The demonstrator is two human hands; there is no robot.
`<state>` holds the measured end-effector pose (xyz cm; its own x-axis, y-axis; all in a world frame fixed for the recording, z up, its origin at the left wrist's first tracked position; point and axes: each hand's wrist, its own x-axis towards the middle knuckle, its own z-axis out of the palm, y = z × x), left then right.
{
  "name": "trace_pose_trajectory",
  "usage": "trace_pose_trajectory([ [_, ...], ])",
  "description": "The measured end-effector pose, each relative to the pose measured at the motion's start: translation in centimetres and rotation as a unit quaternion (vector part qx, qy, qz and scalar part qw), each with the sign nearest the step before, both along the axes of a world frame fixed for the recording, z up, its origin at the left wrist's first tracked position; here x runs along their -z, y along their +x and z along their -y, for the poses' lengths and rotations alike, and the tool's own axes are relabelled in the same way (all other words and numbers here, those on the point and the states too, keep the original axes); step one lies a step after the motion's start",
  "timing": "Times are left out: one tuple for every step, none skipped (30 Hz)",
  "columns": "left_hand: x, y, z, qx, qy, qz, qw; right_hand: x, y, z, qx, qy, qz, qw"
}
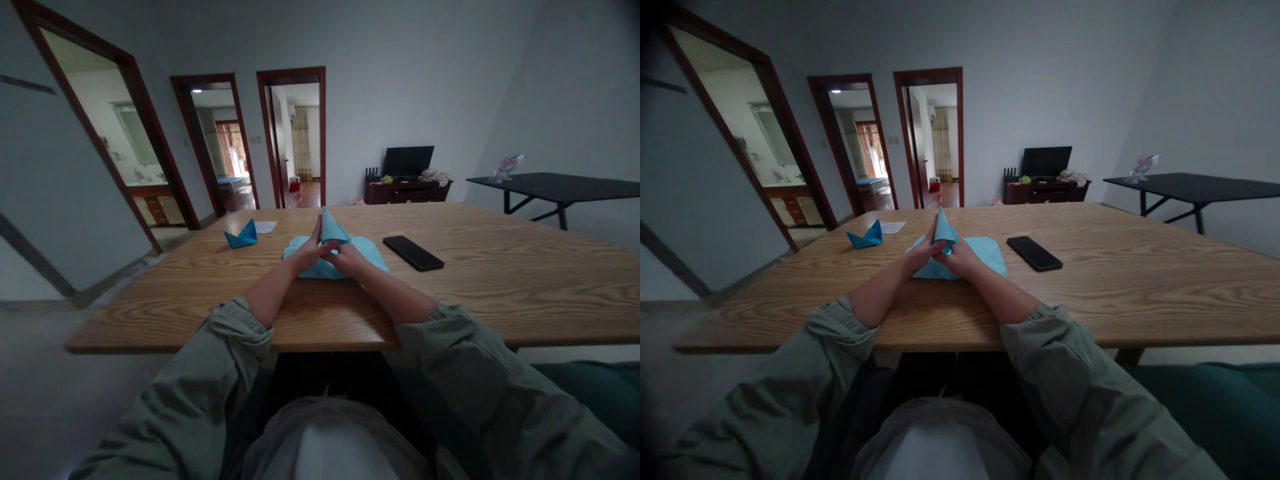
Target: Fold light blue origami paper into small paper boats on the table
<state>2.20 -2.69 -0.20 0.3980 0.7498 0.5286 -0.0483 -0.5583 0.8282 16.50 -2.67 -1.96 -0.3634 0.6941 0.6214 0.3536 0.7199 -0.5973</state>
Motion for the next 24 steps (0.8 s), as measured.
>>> trace_pose_trajectory([
  [0.0,-0.1,0.0,0.008,-0.001,0.002,1.000,-0.1,0.1,0.1,-0.005,-0.009,-0.008,1.000],
  [0.1,-0.1,-0.1,0.010,-0.003,0.007,1.000,-0.2,0.1,0.2,-0.005,-0.016,-0.022,1.000],
  [0.1,-0.1,-0.1,0.009,-0.005,0.014,1.000,-0.3,0.1,0.2,-0.003,-0.019,-0.040,0.999],
  [0.2,-0.1,-0.1,0.005,-0.011,0.023,1.000,-0.4,0.1,0.2,-0.002,-0.021,-0.062,0.998],
  [0.1,-0.1,-0.1,0.002,-0.017,0.030,0.999,-0.5,0.1,0.2,-0.005,-0.026,-0.084,0.996],
  [0.1,-0.1,0.0,0.000,-0.025,0.038,0.999,-0.6,0.1,0.2,-0.011,-0.035,-0.109,0.993],
  [0.0,-0.1,0.1,-0.003,-0.035,0.045,0.998,-0.7,0.0,0.2,-0.021,-0.051,-0.132,0.990],
  [-0.1,-0.1,0.3,-0.006,-0.047,0.054,0.997,-0.7,-0.1,0.2,-0.032,-0.074,-0.156,0.984],
  [-0.2,-0.1,0.4,-0.013,-0.059,0.060,0.996,-0.8,-0.1,0.2,-0.040,-0.101,-0.178,0.978],
  [-0.4,-0.2,0.5,-0.027,-0.069,0.063,0.995,-0.8,-0.2,0.2,-0.046,-0.127,-0.200,0.970],
  [-0.4,-0.2,0.6,-0.046,-0.077,0.061,0.994,-0.8,-0.2,0.2,-0.049,-0.147,-0.222,0.963],
  [-0.5,-0.3,0.6,-0.067,-0.083,0.054,0.993,-0.8,-0.2,0.3,-0.048,-0.161,-0.243,0.956],
  [-0.4,-0.4,0.5,-0.085,-0.089,0.041,0.992,-0.8,-0.2,0.3,-0.043,-0.169,-0.261,0.950],
  [-0.4,-0.4,0.4,-0.097,-0.096,0.028,0.990,-0.9,-0.1,0.3,-0.036,-0.172,-0.275,0.945],
  [-0.2,-0.5,0.3,-0.103,-0.104,0.016,0.989,-0.9,0.0,0.2,-0.027,-0.172,-0.286,0.942],
  [0.0,-0.5,0.2,-0.105,-0.113,0.009,0.988,-0.9,0.0,0.2,-0.018,-0.172,-0.291,0.941],
  [0.1,-0.6,0.0,-0.104,-0.118,0.009,0.988,-0.9,0.1,0.1,-0.011,-0.172,-0.290,0.941],
  [0.3,-0.6,-0.1,-0.104,-0.119,0.017,0.987,-0.9,0.2,0.1,-0.005,-0.173,-0.283,0.943],
  [0.4,-0.6,-0.3,-0.106,-0.113,0.030,0.987,-0.9,0.2,0.0,0.001,-0.173,-0.274,0.946],
  [0.6,-0.6,-0.4,-0.108,-0.104,0.045,0.988,-0.8,0.3,-0.1,0.009,-0.173,-0.262,0.949],
  [0.6,-0.7,-0.6,-0.109,-0.094,0.058,0.988,-0.8,0.3,-0.2,0.017,-0.172,-0.251,0.952],
  [0.7,-0.7,-0.7,-0.108,-0.086,0.068,0.988,-0.7,0.3,-0.3,0.024,-0.171,-0.241,0.955],
  [0.7,-0.8,-0.8,-0.106,-0.081,0.074,0.988,-0.7,0.3,-0.4,0.031,-0.168,-0.234,0.957],
  [0.7,-0.8,-0.9,-0.105,-0.081,0.079,0.988,-0.6,0.4,-0.4,0.037,-0.165,-0.231,0.958],
])
